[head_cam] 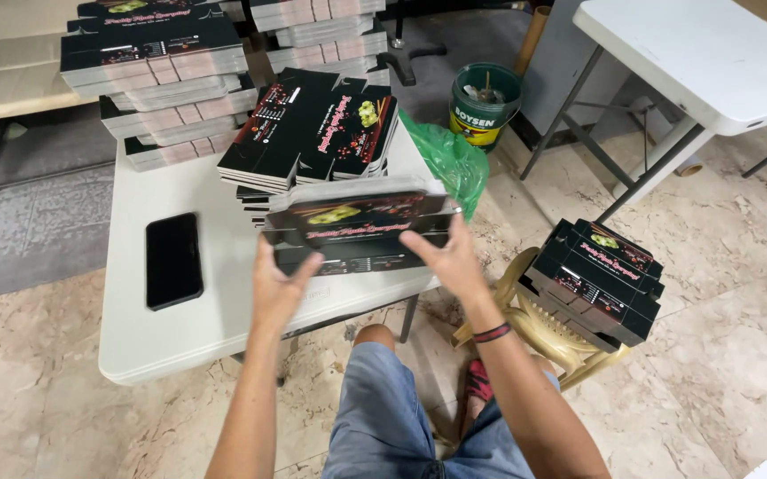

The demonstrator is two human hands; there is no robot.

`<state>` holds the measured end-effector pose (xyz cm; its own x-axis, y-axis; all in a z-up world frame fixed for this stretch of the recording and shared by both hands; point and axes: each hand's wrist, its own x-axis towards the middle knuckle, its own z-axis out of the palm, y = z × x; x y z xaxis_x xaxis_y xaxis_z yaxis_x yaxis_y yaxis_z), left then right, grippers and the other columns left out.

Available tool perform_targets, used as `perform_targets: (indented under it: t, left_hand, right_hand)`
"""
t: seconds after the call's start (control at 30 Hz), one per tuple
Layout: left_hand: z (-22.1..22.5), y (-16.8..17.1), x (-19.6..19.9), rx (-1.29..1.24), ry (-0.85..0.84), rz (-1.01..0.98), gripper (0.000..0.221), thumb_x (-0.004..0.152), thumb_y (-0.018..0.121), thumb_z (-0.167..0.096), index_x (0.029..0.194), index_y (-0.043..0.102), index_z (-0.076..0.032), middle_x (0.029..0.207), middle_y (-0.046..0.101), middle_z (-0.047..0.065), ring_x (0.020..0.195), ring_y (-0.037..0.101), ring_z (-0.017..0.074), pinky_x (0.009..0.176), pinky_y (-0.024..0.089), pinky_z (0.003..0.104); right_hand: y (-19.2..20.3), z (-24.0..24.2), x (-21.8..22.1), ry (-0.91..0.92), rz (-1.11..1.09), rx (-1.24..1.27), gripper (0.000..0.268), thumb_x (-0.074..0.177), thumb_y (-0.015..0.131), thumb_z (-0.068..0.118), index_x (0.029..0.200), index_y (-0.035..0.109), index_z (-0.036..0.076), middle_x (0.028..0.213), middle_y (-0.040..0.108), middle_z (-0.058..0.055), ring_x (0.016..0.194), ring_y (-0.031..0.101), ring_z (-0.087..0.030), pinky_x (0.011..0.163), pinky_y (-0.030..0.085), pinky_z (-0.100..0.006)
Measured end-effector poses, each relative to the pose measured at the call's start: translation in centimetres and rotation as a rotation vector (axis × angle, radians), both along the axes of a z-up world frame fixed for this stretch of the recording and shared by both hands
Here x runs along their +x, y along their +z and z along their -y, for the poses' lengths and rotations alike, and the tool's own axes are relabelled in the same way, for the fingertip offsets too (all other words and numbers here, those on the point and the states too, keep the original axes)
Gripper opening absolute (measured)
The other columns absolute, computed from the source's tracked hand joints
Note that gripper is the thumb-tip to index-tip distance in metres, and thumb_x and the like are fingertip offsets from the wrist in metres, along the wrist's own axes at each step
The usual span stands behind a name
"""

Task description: Stacking and organizing flat-folded cardboard packaging boxes on a table.

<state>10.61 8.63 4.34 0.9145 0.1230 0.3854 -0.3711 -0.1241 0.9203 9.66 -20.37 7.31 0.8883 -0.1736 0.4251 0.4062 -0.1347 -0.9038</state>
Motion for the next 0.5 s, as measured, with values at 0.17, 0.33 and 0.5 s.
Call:
perform_targets:
  t: [0.17,0.33,0.5]
  left_hand:
    - [1.1,1.3,-0.4,0.137,0.089,-0.206,0.082,0.079,0.089,-0.023,0.151,0.049,-0.016,0.146,0.058,0.009,0.144,0.047,0.0199,0.123,0.032,0.040]
    - [1.8,1.8,-0.6,0.096,0.054,-0.089,0.070,0.080,0.084,-0.007,0.142,0.051,-0.007,0.134,0.062,0.015,0.135,0.054,0.0255,0.119,0.035,0.045]
    - [1.0,0.2,0.2,0.103,0.048,-0.002,0.060,0.077,0.087,-0.007,0.128,0.057,-0.006,0.120,0.067,0.014,0.122,0.062,0.0235,0.111,0.043,0.044]
  right_hand:
    - [-0.7,0.3,0.6,0.030,0.093,0.046,0.080,0.086,0.083,0.014,0.152,0.040,0.002,0.148,0.051,-0.020,0.139,0.044,-0.026,0.122,0.033,-0.044]
    - [-0.4,0.8,0.2,0.091,0.016,-0.032,0.082,0.088,0.077,0.021,0.157,0.034,0.005,0.154,0.039,-0.020,0.144,0.031,-0.031,0.121,0.024,-0.048]
    - [5.1,1.3,1.4,-0.107,0.336,0.035,0.020,0.102,0.059,0.021,0.114,0.059,0.005,0.116,0.062,-0.016,0.123,0.058,-0.031,0.114,0.042,-0.049]
